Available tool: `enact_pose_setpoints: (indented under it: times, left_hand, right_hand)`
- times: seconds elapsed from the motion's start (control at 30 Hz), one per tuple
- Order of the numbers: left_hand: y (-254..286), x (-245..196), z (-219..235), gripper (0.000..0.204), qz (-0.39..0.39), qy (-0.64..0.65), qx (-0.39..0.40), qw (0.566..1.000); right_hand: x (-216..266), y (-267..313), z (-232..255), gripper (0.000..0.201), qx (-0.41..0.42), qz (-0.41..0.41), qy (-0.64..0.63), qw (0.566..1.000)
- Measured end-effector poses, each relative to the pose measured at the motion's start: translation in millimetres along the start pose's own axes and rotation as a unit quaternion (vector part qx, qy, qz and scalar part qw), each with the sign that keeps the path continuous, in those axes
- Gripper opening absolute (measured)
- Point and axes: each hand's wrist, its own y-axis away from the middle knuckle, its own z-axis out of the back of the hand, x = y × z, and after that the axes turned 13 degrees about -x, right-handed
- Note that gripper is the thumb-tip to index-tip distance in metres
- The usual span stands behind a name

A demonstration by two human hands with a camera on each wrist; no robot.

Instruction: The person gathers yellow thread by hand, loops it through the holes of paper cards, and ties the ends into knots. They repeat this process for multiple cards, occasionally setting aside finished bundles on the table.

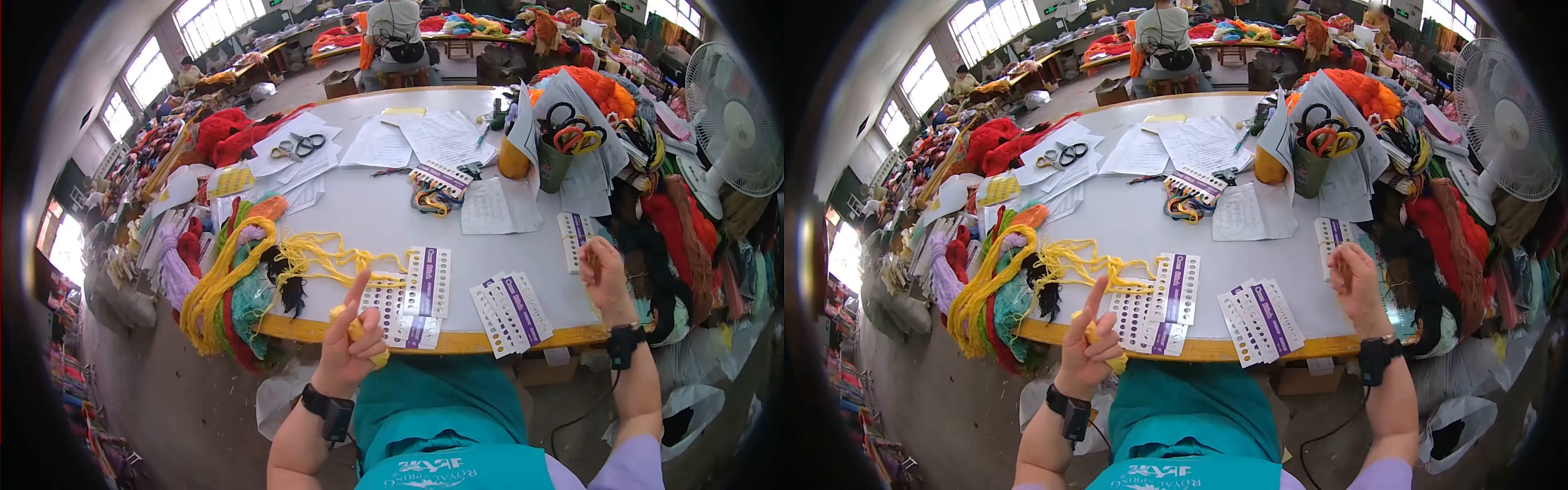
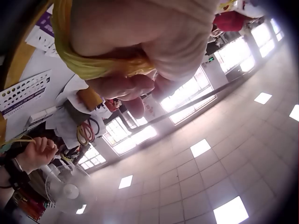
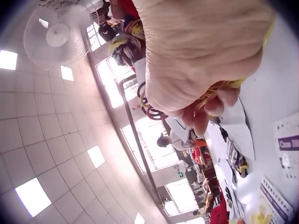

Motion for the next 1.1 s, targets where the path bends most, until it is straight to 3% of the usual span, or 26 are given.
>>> enact_pose_setpoints:
  times: [0.07, 0.17, 0.3, 0.4, 0.57, 0.7, 0.9, 1.1]
  left_hand:
    - [-11, 5, -4, 0.044, 0.010, -0.011, -0.063, 0.998]
    - [-24, 14, 5, 0.033, 0.009, -0.030, -0.090, 0.995]
    - [-37, 24, 7, 0.028, -0.025, -0.119, -0.146, 0.982]
    - [-43, 29, 4, 0.024, -0.096, -0.184, -0.178, 0.962]
    - [-46, 43, -2, 0.025, -0.159, -0.279, -0.172, 0.931]
    - [-46, 51, 1, 0.026, -0.193, -0.338, -0.175, 0.904]
    - [-52, 60, 10, 0.025, -0.306, -0.519, -0.150, 0.784]
    - [-44, 68, 3, 0.026, -0.274, -0.537, -0.136, 0.787]
  right_hand:
    - [-8, -4, -7, 0.016, 0.025, -0.019, 0.015, 0.999]
    - [-17, 13, -38, 0.013, 0.022, -0.027, 0.089, 0.995]
    - [-36, 68, -78, 0.015, 0.104, -0.100, 0.167, 0.975]
    - [-56, 116, -111, 0.016, 0.182, -0.137, 0.252, 0.940]
    - [-118, 165, -138, 0.031, 0.266, -0.183, 0.213, 0.922]
    - [-132, 180, -159, 0.048, 0.291, -0.209, 0.193, 0.913]
    - [-150, 190, -171, 0.056, 0.317, -0.237, 0.185, 0.899]
    - [-174, 200, -179, 0.049, 0.301, -0.252, 0.121, 0.912]
